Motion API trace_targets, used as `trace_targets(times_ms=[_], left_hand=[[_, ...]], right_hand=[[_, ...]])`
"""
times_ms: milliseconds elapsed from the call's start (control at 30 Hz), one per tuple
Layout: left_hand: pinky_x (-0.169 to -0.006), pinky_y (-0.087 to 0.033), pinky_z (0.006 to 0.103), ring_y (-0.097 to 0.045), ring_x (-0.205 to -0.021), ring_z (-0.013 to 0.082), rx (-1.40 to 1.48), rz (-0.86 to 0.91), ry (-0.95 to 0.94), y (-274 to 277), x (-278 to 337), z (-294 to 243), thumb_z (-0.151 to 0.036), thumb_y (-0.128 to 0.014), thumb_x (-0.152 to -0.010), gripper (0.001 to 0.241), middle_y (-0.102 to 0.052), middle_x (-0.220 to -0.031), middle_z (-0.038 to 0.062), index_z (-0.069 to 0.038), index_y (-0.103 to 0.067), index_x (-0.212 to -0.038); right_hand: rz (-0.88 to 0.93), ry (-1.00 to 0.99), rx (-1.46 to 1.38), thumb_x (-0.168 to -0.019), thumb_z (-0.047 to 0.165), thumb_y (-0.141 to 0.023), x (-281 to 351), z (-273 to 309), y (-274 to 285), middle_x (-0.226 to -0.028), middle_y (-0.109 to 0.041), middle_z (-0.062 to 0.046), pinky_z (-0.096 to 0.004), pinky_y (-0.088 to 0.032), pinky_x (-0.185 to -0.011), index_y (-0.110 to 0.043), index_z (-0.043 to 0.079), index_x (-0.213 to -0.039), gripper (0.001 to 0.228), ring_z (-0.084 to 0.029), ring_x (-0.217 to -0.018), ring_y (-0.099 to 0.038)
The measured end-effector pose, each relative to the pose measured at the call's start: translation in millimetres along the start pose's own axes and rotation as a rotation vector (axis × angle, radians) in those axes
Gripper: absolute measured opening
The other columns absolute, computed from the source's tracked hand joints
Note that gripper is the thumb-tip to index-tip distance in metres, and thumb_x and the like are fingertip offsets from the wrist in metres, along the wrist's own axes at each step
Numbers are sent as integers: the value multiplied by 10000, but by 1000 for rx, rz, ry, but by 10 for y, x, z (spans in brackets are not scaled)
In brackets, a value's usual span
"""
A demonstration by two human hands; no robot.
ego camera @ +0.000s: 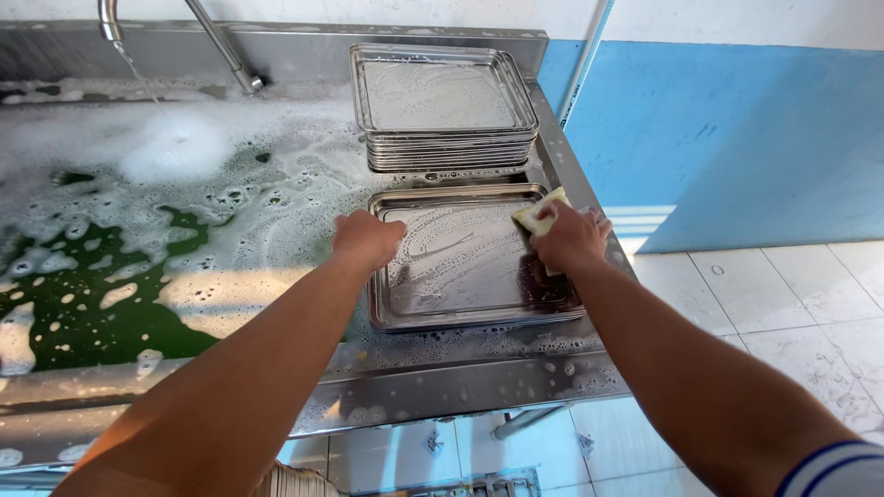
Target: The person washes a stack of stainless steel trays in a soapy sink using a yellow sponge. They scrub each tray individually, rinse it under running water, and stack the cleaned trays on the sink's edge.
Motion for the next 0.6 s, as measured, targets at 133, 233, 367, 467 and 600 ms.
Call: trace_targets(times_ms=[133,233,367,467,600], left_hand=[[-1044,-497,474,-601,-1238,428,264,96,52,88,90,-58,-432,-707,-795,651,-534,-1435,297,24,-677,-1260],[-999,-499,554,-626,-1207,407,451,256,89,26,187,-57,-419,-620,-811,576,-629,-1403,229,-68,-717,-1258],[-1004,-425,548,-569,-1205,366,694,241,112,258,360,-92,-507,-593,-893,579,-593,-1393,212,-102,-636,-1304],[-919,-553,562,-651,-1110,346,1299,343,104,490,499,-261,-617,-474,-883,632,-699,-1226,163,-113,-696,-1194],[-802,-587,562,-668,-997,280,1390,60,-96,923,509,-267,-618,-488,-905,585,-646,-1038,111,-88,-556,-1144]], right_hand=[[48,-102,-302,-832,274,-777,-272,-28,-32,-1174,-733,-71,-406,-554,-991,-680,290,-1244,423,-258,-1090,-725],[-36,-137,-401,-819,276,-798,-214,-64,47,-1148,-737,-73,-379,-581,-895,-647,240,-1236,445,-231,-1005,-748],[-391,67,-483,-850,286,-815,-111,100,479,-1076,-737,-115,-415,-518,-815,-631,160,-1151,375,-291,-982,-663],[-611,262,-915,-882,232,-691,-37,90,728,-1022,-698,-104,-396,-562,-766,-596,165,-1196,335,-252,-897,-703],[-68,158,-1554,-924,220,-553,-370,-164,480,-1053,-637,-68,-391,-539,-718,-590,153,-1208,294,-226,-898,-635]])
Point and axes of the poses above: each hand's wrist, its own x-axis away from the middle knuckle, its own y-axis out of the back of the hand, z = x × y, the point moved 10 cm from there along -x, towards the middle knuckle
